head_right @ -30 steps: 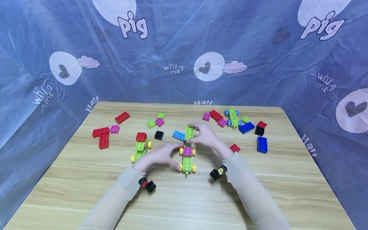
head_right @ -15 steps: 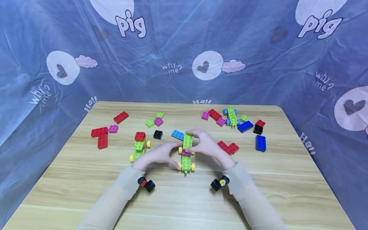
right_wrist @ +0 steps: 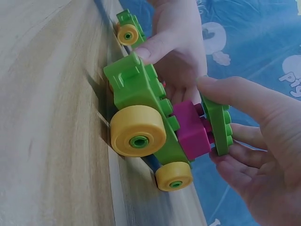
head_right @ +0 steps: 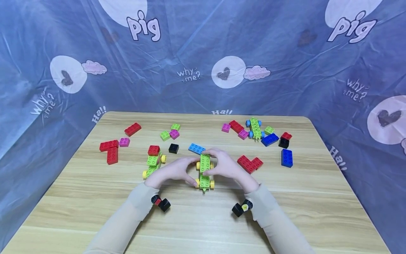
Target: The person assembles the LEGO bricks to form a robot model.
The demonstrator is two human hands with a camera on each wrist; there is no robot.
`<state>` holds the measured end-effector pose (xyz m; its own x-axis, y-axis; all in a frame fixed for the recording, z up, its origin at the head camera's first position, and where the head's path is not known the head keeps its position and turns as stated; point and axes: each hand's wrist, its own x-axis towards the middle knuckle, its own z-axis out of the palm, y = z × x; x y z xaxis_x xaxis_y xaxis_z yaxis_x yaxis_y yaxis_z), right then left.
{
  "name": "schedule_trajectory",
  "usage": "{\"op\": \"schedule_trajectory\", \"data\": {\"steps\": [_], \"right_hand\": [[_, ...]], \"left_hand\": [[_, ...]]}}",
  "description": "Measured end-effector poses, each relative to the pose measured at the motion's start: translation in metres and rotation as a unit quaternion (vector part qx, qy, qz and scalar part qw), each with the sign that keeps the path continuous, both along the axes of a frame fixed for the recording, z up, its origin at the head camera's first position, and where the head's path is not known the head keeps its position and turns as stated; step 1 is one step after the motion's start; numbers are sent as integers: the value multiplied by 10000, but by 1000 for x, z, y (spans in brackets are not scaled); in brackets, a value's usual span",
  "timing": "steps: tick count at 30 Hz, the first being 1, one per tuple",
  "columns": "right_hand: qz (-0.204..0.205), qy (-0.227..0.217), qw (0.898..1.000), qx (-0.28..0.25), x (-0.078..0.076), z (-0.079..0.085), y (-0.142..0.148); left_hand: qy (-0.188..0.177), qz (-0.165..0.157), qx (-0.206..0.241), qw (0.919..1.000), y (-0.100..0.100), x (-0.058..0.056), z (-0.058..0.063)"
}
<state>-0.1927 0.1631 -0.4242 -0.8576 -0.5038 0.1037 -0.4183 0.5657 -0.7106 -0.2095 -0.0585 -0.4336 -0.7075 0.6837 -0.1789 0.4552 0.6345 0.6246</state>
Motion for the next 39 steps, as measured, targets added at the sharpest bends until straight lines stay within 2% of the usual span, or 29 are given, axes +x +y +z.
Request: {"op": "schedule_trajectory", "data": {"steps": [28,39], "right_hand": [[-32,224,9995,239,6,0,-2],[-80,17,9995,306,5,2,-4]], "left_hand": [[-10,-19,13,10000,0,-1,-2],[-33,-8,79,10000,1,0,0]]}}
